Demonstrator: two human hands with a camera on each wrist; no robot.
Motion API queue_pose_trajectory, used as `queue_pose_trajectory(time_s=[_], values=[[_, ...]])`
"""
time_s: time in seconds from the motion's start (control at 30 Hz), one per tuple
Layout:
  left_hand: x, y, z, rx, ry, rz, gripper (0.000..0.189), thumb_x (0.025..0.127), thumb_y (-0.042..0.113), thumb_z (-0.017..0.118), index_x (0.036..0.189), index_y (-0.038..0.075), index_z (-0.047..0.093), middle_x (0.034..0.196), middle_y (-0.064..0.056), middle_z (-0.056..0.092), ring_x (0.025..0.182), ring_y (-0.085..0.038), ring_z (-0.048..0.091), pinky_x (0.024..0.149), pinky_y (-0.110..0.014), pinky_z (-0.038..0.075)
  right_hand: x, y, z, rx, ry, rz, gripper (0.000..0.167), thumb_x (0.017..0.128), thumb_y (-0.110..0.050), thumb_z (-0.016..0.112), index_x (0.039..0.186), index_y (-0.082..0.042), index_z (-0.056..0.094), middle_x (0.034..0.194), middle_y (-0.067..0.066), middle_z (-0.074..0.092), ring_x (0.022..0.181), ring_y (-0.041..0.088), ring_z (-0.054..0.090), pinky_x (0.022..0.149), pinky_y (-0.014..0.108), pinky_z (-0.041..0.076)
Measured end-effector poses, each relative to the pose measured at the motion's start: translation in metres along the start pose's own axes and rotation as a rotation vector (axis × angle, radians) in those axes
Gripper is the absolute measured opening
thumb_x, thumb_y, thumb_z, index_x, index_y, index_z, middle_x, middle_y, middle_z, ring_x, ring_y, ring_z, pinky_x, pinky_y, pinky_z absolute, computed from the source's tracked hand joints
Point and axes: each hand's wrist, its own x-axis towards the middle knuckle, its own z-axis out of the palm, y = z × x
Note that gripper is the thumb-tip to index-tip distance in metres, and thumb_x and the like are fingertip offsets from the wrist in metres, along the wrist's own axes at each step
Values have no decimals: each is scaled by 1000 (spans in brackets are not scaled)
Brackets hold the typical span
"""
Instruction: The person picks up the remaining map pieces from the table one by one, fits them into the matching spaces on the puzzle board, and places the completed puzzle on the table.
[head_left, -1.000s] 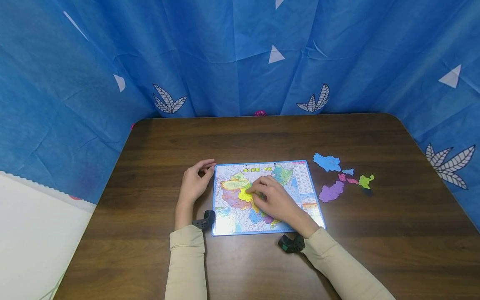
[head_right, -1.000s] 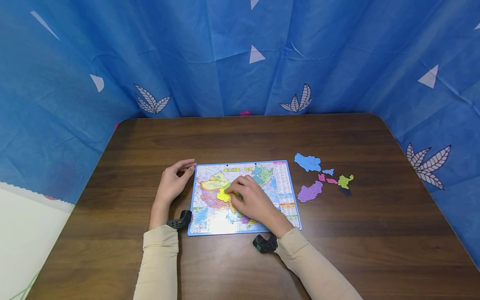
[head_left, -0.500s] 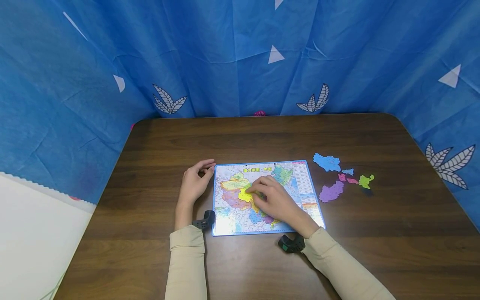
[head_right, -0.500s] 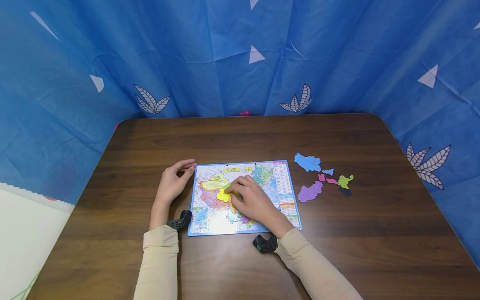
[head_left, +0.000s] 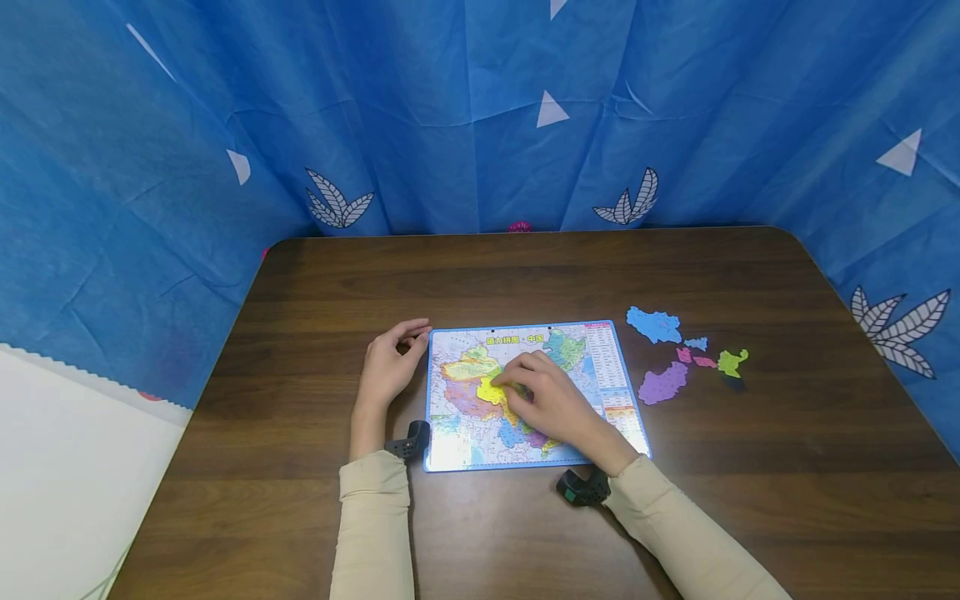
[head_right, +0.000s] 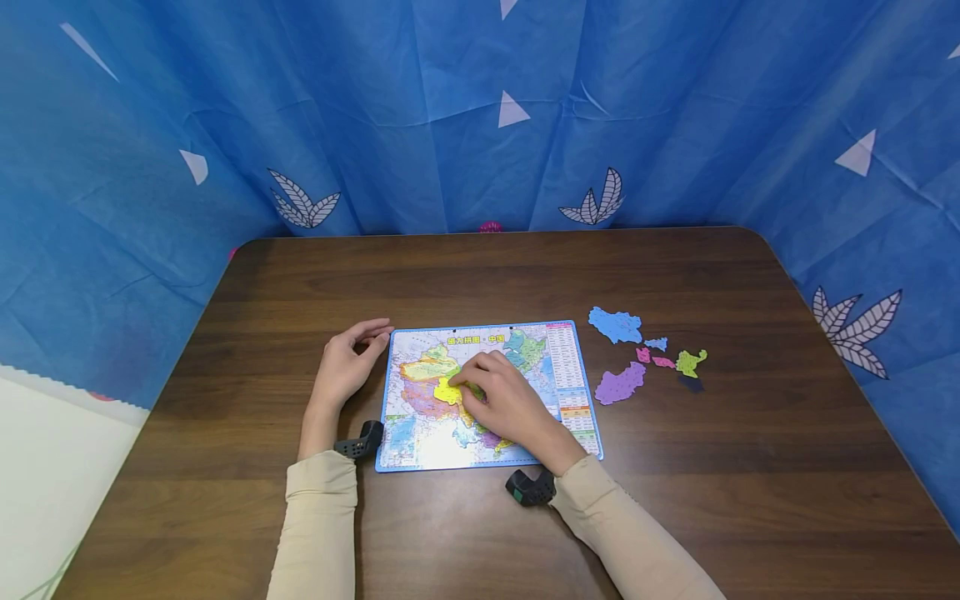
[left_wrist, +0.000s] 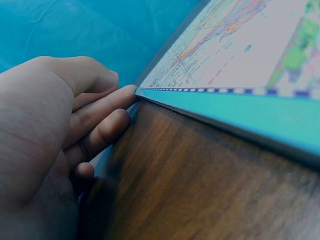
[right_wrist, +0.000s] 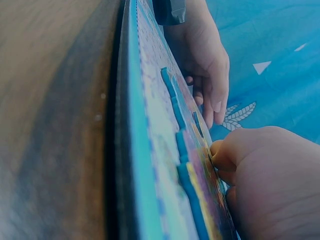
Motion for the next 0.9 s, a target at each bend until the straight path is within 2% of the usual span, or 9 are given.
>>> queue_pose_trajectory(time_s=[0.9], values=[[0,0,0,-3,-4,1,30,103,22,62,130,12,70,122,-3,75,99,-21,58,85,-35,44,0,2,1,16,-6,12,17,90,-14,74,105,-19,80,109,-8,71,103,12,56,88,33,54]])
